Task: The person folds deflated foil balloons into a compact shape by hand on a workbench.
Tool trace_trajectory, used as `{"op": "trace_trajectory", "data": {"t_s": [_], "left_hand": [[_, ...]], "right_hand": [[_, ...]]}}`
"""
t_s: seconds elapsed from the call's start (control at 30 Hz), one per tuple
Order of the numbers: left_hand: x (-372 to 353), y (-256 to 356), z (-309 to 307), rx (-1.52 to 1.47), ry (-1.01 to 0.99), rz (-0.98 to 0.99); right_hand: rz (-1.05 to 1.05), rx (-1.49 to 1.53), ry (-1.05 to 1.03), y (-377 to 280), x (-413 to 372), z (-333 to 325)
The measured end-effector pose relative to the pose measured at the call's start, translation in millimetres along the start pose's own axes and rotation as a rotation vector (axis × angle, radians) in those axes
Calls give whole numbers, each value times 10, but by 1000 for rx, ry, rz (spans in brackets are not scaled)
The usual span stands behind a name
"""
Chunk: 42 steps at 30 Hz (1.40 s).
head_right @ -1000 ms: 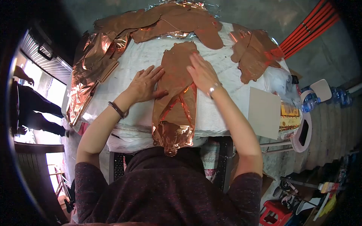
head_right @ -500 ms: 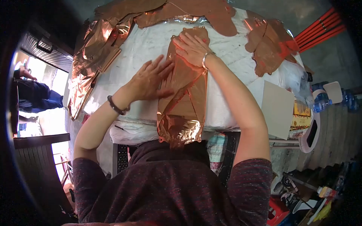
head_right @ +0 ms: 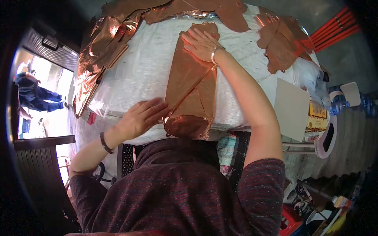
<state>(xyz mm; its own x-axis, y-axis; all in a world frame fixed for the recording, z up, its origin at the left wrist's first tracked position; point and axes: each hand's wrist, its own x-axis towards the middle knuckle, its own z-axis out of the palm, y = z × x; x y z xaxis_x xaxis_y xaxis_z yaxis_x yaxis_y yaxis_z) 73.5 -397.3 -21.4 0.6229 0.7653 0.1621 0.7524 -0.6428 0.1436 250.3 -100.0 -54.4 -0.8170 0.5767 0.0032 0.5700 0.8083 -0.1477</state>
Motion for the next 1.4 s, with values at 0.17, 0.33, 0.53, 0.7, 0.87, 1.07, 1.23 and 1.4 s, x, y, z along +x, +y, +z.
{"op": "trace_trajectory", "data": {"t_s": [0.17, 0.33, 0.53, 0.7, 0.87, 1.07, 1.23, 1.4], "left_hand": [[229, 101, 91, 17, 334, 134], [175, 74, 123, 38, 400, 244], [35, 84, 78, -34, 438, 276], [552, -356, -55, -245, 410, -22], [1030, -781, 166, -195, 347, -165], [977, -797, 207, 7, 85, -267], [1078, -796, 5, -58, 117, -243], [1334, -1092, 151, -293, 212, -197]], "right_hand": [[-26, -3, -17, 15, 11, 8], [-23, 5, -19, 17, 9, 29], [-27, -3, -14, 14, 13, -8], [-24, 4, -11, 0, -8, -4], [-36, -29, 11, 29, 11, -3], [-77, 641, 279, 267, 15, -287], [-46, 605, 231, 166, -588, -406], [-80, 395, 215, -6, -1114, -284]]}}
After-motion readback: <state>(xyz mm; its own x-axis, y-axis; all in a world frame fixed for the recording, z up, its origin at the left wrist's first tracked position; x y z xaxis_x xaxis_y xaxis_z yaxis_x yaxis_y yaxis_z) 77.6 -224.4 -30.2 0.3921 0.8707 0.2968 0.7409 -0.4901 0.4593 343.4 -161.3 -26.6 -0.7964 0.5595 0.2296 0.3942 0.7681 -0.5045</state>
